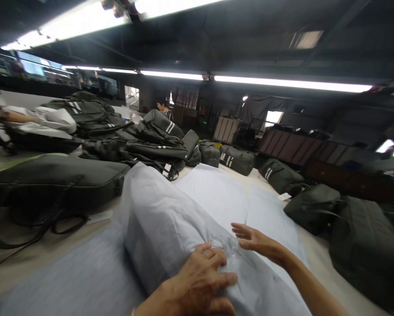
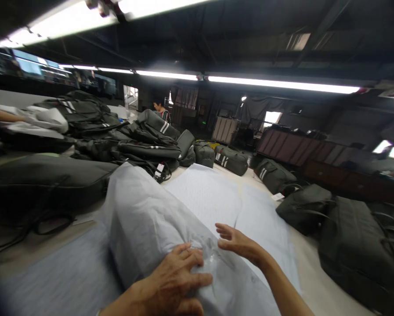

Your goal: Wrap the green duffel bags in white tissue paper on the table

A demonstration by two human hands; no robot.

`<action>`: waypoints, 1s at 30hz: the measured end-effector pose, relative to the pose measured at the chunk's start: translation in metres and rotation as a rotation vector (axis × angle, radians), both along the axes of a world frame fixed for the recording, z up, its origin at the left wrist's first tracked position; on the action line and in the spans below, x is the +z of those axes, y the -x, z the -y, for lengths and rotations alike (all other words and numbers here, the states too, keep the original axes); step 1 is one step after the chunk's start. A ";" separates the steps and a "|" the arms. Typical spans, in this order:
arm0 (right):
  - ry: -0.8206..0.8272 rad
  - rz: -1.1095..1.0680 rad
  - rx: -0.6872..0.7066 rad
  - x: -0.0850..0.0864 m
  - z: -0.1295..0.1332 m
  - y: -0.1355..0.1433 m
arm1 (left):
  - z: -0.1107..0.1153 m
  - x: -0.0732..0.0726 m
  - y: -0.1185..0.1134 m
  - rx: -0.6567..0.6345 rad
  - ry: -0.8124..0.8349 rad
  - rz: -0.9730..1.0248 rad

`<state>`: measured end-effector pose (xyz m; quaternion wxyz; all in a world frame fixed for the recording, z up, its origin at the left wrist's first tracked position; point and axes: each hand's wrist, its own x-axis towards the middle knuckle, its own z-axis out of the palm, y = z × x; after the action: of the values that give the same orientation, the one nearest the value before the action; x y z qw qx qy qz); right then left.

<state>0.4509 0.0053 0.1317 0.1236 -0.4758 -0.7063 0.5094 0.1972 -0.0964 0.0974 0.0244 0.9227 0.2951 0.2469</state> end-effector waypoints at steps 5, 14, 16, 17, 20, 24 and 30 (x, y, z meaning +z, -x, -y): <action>-0.038 0.076 0.004 -0.011 0.008 0.001 | -0.015 -0.026 -0.012 0.020 -0.191 -0.068; -0.350 0.323 -0.303 0.044 0.006 0.025 | -0.023 0.035 0.072 0.074 -0.306 0.358; -0.389 0.313 -0.323 0.062 0.005 0.068 | -0.038 0.048 0.144 0.215 -0.185 0.585; -0.397 0.285 -0.317 0.067 0.003 0.095 | -0.050 0.049 0.182 0.338 -0.121 0.729; -0.378 0.157 -0.257 0.068 -0.009 0.187 | -0.097 0.033 0.284 0.687 0.263 1.130; -0.384 0.125 -0.230 0.053 -0.041 0.293 | -0.148 0.001 0.358 0.709 0.695 1.174; -0.338 0.247 -0.243 0.038 -0.076 0.359 | -0.163 -0.024 0.362 0.319 1.223 1.021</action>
<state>0.0916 0.0816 0.1695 0.1747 -0.5886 -0.7288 0.3033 -0.1644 0.0663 0.0738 0.6202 0.4665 0.4582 0.4332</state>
